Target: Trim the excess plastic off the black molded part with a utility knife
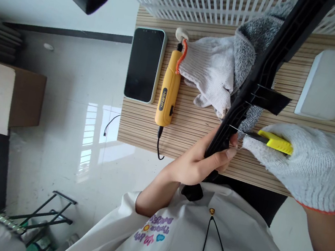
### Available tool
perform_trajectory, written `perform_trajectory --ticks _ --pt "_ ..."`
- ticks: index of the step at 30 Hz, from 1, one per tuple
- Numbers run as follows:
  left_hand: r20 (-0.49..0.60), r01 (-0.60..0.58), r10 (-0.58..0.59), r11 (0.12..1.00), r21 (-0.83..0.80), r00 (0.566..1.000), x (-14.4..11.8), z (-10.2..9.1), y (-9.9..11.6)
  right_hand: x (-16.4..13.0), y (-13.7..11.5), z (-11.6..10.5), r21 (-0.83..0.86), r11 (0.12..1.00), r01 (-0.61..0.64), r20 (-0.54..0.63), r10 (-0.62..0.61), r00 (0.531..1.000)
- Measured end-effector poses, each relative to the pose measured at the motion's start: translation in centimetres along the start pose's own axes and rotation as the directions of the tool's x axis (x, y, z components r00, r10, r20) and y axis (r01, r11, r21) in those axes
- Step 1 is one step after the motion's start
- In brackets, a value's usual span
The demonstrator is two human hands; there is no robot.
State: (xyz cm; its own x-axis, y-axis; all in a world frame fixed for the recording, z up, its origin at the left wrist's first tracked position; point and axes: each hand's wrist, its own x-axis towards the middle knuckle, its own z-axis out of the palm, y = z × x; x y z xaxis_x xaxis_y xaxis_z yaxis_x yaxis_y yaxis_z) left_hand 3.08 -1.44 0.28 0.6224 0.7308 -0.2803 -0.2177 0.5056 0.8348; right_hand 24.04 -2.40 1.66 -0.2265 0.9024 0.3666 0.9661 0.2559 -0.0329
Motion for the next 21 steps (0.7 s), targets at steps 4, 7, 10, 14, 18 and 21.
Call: perform_trajectory --ticks 4,7,10,14,18,21 --pt "-0.008 -0.014 0.014 1.0 -0.02 1.0 0.0 0.15 0.07 0.12 -0.05 0.03 -0.002 1.0 0.01 0.009 -0.01 1.0" --pt "-0.011 -0.011 0.011 1.0 -0.02 1.0 0.0 0.2 0.21 0.19 -0.11 -0.02 0.002 1.0 0.001 0.007 -0.001 1.0" --pt "-0.018 0.001 -0.002 1.0 -0.011 1.0 0.01 0.2 0.28 0.21 -0.12 -0.05 0.01 1.0 0.007 -0.006 -0.007 1.0" --pt "-0.003 -0.002 0.002 1.0 -0.023 1.0 0.06 0.1 0.19 0.3 -0.13 -0.1 0.009 1.0 0.016 -0.009 -0.016 1.0" --pt "0.01 0.002 -0.002 1.0 -0.013 1.0 0.07 -0.07 0.05 0.4 -0.16 -0.1 0.015 0.999 0.029 -0.015 -0.029 0.999" --pt "0.012 0.013 -0.013 1.0 -0.003 1.0 0.04 -0.13 0.01 0.4 -0.13 -0.02 0.006 0.999 0.033 -0.013 -0.033 0.999"
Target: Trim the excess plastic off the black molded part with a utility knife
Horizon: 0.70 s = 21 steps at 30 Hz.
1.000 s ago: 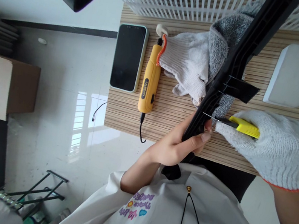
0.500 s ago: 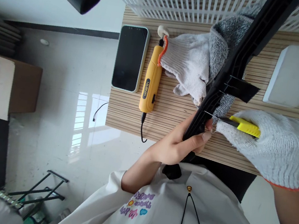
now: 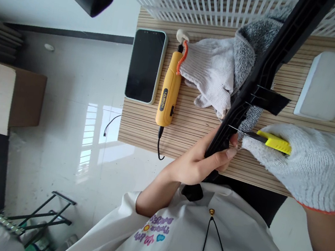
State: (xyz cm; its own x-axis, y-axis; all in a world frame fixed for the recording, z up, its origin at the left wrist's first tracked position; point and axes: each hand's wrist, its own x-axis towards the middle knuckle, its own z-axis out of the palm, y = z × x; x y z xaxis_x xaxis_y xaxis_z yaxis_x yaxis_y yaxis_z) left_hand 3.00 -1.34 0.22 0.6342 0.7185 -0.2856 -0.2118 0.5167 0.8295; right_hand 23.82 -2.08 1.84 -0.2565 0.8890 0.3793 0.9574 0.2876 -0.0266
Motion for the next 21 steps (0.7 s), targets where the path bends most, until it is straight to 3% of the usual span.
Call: perform_trajectory --ticks 5,14,21 --pt "0.015 -0.012 0.013 1.0 -0.028 1.0 0.03 -0.04 0.07 -0.08 0.13 0.01 -0.009 1.0 0.02 -0.004 -0.02 1.0" --pt "0.016 -0.04 0.039 0.999 0.018 0.999 0.06 -0.16 -0.07 0.32 0.2 -0.12 0.03 0.996 0.08 0.111 -0.082 0.99" --pt "0.04 -0.023 0.023 1.0 0.015 0.999 0.06 -0.26 -0.01 0.6 -0.04 -0.37 0.046 0.994 0.102 0.093 -0.105 0.99"
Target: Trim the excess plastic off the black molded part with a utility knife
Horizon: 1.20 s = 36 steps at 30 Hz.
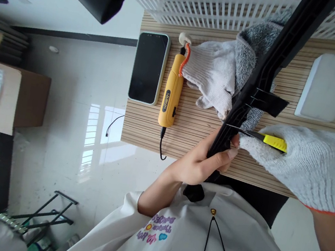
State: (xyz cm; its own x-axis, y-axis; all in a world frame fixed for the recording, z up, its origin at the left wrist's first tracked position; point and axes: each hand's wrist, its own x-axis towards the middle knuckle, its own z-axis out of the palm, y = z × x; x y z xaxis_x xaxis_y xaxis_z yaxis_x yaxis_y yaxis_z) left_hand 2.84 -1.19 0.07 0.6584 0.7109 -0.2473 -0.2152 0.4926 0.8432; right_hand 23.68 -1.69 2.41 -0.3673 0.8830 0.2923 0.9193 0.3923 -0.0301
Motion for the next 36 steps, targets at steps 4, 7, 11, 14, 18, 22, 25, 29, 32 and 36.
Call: perform_trajectory --ticks 4,7,11,14,18,22,25,29,32,36 --pt "-0.001 0.019 -0.019 1.0 0.006 1.0 0.04 0.01 0.14 -0.15 0.31 -0.19 0.016 1.0 0.021 0.005 -0.021 1.0" --pt "-0.012 0.035 -0.035 0.999 0.014 0.999 0.04 0.03 0.27 -0.23 0.43 -0.22 -0.008 0.998 0.061 -0.021 -0.061 0.998" --pt "-0.01 0.049 -0.048 0.998 0.036 0.999 0.03 -0.01 0.46 -0.29 0.38 -0.25 -0.056 0.997 0.061 -0.02 -0.062 0.998" --pt "-0.008 0.037 -0.037 0.998 0.046 0.999 0.0 -0.03 0.51 -0.33 0.32 -0.24 -0.059 0.998 0.037 -0.01 -0.038 0.999" --pt "-0.005 0.028 -0.028 0.999 0.025 1.0 0.01 0.02 0.4 -0.39 0.28 -0.18 -0.059 0.997 0.04 -0.021 -0.041 0.999" --pt "0.001 0.007 -0.007 1.0 0.013 1.0 0.06 0.05 0.27 -0.43 0.28 -0.12 -0.056 0.998 0.026 -0.021 -0.027 0.999" --pt "0.001 -0.002 0.002 1.0 0.024 1.0 0.06 0.04 0.22 -0.4 0.34 -0.06 -0.066 0.995 0.075 -0.049 -0.078 0.996" --pt "-0.002 -0.008 0.009 0.999 0.047 1.0 0.0 0.01 0.16 -0.34 0.35 -0.04 -0.068 0.994 0.087 -0.052 -0.091 0.995" --pt "-0.014 0.006 -0.006 0.999 0.039 1.0 -0.04 0.03 0.05 -0.29 0.24 -0.06 -0.063 0.994 0.084 -0.043 -0.087 0.995" --pt "-0.029 0.011 -0.011 1.0 0.01 1.0 -0.09 0.1 -0.09 -0.23 -0.08 -0.06 -0.059 0.995 0.074 -0.054 -0.077 0.996"
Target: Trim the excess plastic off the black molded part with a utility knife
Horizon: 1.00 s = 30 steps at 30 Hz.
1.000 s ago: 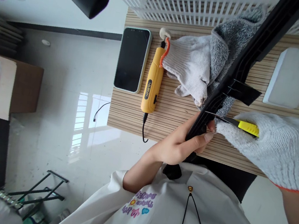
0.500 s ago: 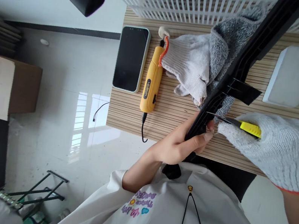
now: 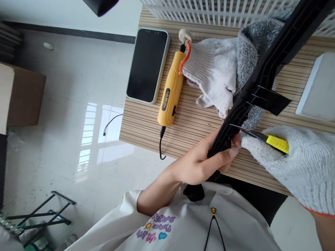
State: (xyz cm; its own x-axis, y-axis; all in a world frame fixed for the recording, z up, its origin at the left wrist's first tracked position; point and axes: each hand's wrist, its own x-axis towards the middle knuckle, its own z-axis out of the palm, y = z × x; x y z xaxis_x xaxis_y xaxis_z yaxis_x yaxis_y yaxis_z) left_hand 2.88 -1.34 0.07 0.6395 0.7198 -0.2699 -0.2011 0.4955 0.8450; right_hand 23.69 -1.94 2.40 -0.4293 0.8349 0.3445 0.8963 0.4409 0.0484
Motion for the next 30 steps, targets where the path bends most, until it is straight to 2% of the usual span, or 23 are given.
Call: perform_trajectory --ticks 3,8,9,14,21,26,30 --pt "-0.006 -0.014 0.014 1.0 0.009 1.0 -0.02 0.04 -0.04 0.08 -0.4 -0.17 0.014 0.999 -0.038 0.011 0.038 0.999" --pt "0.009 -0.025 0.025 1.0 -0.017 1.0 0.0 -0.02 -0.13 0.17 -0.9 -0.59 0.023 0.992 -0.127 0.166 0.121 0.979" --pt "0.014 -0.026 0.026 0.999 -0.024 1.0 0.01 -0.04 -0.16 0.17 -0.91 -0.57 0.026 0.992 -0.127 0.163 0.121 0.979" --pt "0.004 -0.029 0.029 0.998 -0.051 1.0 0.02 -0.03 -0.28 0.14 -0.67 -0.01 -0.01 0.999 -0.035 -0.014 0.035 0.999" --pt "0.008 -0.023 0.023 0.999 -0.038 1.0 0.06 -0.05 -0.22 0.19 -0.59 -0.1 -0.036 0.999 -0.029 -0.001 0.029 1.0" --pt "-0.005 -0.028 0.028 0.999 -0.028 1.0 0.05 0.0 -0.22 -0.1 -0.68 -0.33 -0.027 0.995 -0.092 0.115 0.095 0.989" --pt "-0.011 -0.005 0.005 1.0 -0.004 1.0 0.03 -0.01 -0.1 -0.24 -0.47 -0.06 -0.076 0.997 -0.001 -0.002 0.001 1.0"
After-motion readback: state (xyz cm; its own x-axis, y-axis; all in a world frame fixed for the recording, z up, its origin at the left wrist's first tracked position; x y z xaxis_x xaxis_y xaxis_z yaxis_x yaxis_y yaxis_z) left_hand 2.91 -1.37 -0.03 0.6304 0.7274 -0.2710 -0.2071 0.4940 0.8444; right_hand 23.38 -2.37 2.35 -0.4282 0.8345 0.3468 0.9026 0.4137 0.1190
